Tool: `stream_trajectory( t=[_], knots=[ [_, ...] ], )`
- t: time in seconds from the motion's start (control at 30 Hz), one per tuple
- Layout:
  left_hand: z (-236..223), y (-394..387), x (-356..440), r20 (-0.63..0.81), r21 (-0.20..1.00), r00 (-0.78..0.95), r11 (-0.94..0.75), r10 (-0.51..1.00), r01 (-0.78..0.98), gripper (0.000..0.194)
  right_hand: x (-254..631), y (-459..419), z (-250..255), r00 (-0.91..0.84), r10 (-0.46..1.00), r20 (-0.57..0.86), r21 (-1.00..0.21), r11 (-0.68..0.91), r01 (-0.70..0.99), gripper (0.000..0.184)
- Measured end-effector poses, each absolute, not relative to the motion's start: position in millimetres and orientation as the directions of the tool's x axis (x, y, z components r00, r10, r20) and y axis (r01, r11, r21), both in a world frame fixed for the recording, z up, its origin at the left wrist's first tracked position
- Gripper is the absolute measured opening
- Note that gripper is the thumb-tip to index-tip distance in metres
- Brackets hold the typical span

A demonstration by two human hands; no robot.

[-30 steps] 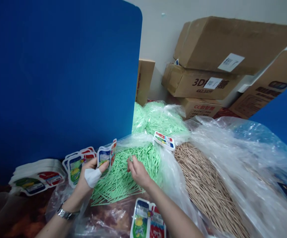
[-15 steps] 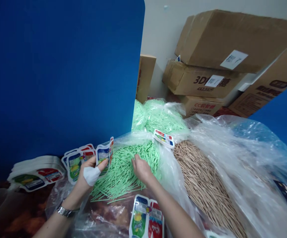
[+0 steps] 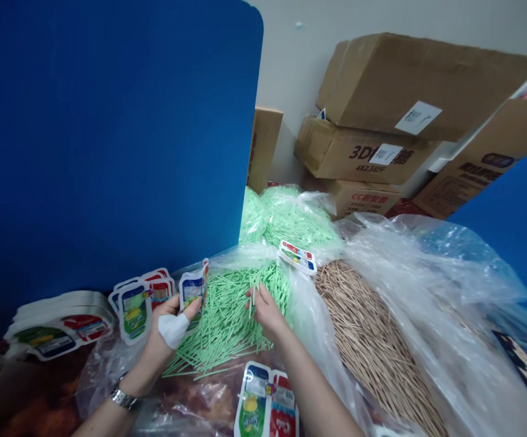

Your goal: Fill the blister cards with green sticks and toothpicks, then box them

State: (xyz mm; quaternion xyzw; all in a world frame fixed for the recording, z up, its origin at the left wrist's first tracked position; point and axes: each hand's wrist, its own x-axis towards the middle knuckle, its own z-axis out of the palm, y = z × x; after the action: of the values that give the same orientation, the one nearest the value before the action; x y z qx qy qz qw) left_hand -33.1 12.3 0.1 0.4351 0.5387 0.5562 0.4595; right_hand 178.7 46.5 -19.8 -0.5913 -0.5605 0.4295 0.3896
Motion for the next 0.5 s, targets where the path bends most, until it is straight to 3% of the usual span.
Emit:
stream_trajectory(
  t=[0.07,0.1,0.17,0.2,0.3,0.5],
  knots=[
    [1,13,-18,-0.017,0.992,-0.237,-0.013,0.971,-0.122,0.023,176,44,-5,0.057,0.983,-0.172,-0.985,-0.171,-0.021,0.036],
    [3,13,-9,-0.016,0.984,-0.262,-0.032,0.965,-0.177,0.024,172,42,3,0.072,0.97,-0.231,-0.948,-0.208,-0.242,0.035],
    [8,14,10,-0.018,0.951,-0.321,-0.083,0.947,-0.298,0.022,162,37,18,0.084,0.947,-0.311,-0.768,-0.198,-0.609,0.032],
    [11,15,19,-0.023,0.929,-0.346,-0.107,0.938,-0.354,0.021,156,34,25,0.083,0.942,-0.326,-0.69,-0.176,-0.702,0.03],
    [22,18,41,-0.032,0.86,-0.366,-0.161,0.93,-0.484,0.02,139,24,38,0.096,0.934,-0.344,-0.583,-0.132,-0.802,0.028],
    [37,17,56,-0.098,0.805,-0.3,-0.102,0.949,-0.584,0.025,118,11,42,0.132,0.934,-0.333,-0.616,-0.109,-0.78,0.033]
  ],
)
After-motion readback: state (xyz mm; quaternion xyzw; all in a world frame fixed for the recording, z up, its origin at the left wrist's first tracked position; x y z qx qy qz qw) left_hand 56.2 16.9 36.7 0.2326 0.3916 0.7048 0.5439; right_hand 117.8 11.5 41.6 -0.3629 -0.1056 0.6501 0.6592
